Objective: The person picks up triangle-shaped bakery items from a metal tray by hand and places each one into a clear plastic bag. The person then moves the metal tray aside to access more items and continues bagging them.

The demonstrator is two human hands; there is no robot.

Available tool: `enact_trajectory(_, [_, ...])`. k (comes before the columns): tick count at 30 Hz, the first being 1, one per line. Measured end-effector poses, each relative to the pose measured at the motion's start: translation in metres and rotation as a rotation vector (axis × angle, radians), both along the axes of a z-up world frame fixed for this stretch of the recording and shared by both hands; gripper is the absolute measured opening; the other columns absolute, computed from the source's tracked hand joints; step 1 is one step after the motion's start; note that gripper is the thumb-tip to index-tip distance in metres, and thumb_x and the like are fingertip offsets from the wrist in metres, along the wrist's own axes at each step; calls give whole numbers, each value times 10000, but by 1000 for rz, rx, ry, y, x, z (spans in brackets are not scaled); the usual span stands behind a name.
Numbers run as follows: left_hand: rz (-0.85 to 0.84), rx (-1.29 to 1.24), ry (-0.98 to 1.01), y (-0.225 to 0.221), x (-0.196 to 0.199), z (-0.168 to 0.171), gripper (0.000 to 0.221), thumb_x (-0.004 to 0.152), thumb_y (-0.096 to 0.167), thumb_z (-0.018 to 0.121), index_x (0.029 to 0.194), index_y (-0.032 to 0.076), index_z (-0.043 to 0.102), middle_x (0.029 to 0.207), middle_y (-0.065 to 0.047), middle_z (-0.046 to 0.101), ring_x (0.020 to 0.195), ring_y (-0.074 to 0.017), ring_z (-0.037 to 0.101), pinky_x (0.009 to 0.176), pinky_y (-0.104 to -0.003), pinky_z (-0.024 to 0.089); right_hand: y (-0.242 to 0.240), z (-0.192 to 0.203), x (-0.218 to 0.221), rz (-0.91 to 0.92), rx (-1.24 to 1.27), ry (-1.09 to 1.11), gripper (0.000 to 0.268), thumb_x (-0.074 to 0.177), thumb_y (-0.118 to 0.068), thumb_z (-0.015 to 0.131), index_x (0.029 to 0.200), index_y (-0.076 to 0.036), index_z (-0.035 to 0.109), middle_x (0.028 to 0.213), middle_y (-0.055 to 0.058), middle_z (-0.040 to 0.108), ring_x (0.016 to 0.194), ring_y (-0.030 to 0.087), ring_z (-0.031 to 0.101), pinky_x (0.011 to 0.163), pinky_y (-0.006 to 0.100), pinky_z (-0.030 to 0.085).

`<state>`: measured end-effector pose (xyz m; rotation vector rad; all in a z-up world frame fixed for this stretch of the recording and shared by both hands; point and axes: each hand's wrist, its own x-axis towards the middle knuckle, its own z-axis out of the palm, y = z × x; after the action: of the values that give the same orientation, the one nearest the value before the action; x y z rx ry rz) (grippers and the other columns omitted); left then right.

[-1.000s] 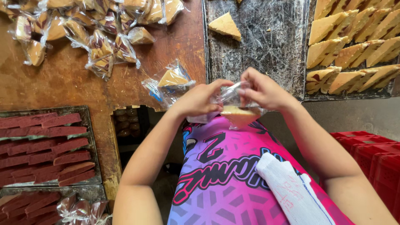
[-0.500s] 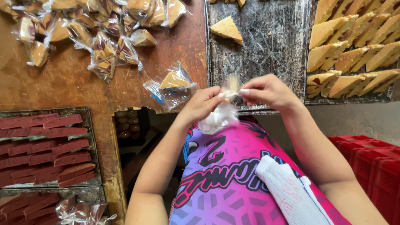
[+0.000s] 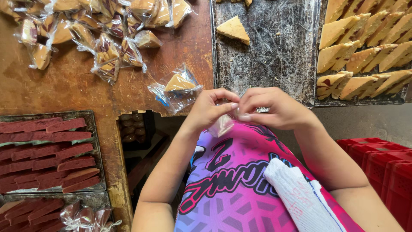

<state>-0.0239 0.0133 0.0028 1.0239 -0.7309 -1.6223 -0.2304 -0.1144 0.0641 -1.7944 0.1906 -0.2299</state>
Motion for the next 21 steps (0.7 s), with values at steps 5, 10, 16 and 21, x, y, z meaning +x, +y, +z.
enact_trajectory(5, [41, -30, -436, -14, -8, 22, 544, 786, 14, 707, 1319, 66, 610, 1059, -45, 734, 943, -142, 696, 832, -287, 578, 18, -38, 37, -258, -558, 14, 71, 910, -140, 712, 897, -70, 712, 898, 110, 704, 870, 260, 652, 768, 375, 524])
enact_trajectory(10, [192, -65, -1039, 1, -21, 15, 382, 828, 133, 785, 1206, 155, 734, 932, -77, 757, 836, -284, 753, 741, -358, 576, 45, -104, 34, -608, -8, 322, 140, 982, -171, 670, 1014, -36, 689, 832, 70, 713, 731, 131, 693, 676, 326, 543])
enact_trajectory(16, [253, -63, -1054, 6, -20, -18, 127, 851, 125, 730, 967, 84, 695, 972, -97, 685, 823, -282, 712, 708, -392, 553, 39, -89, 30, -580, 639, 181, 209, 963, -166, 658, 1154, -91, 697, 943, 12, 727, 797, 96, 669, 736, 277, 563])
enact_trajectory(21, [94, -113, -812, 6, -19, -8, 200, 766, 129, 800, 891, 31, 678, 854, -117, 656, 787, -291, 683, 704, -391, 540, 16, -53, 23, -200, -416, 127, 212, 960, -249, 679, 874, -57, 705, 821, 32, 605, 804, 153, 588, 728, 281, 485])
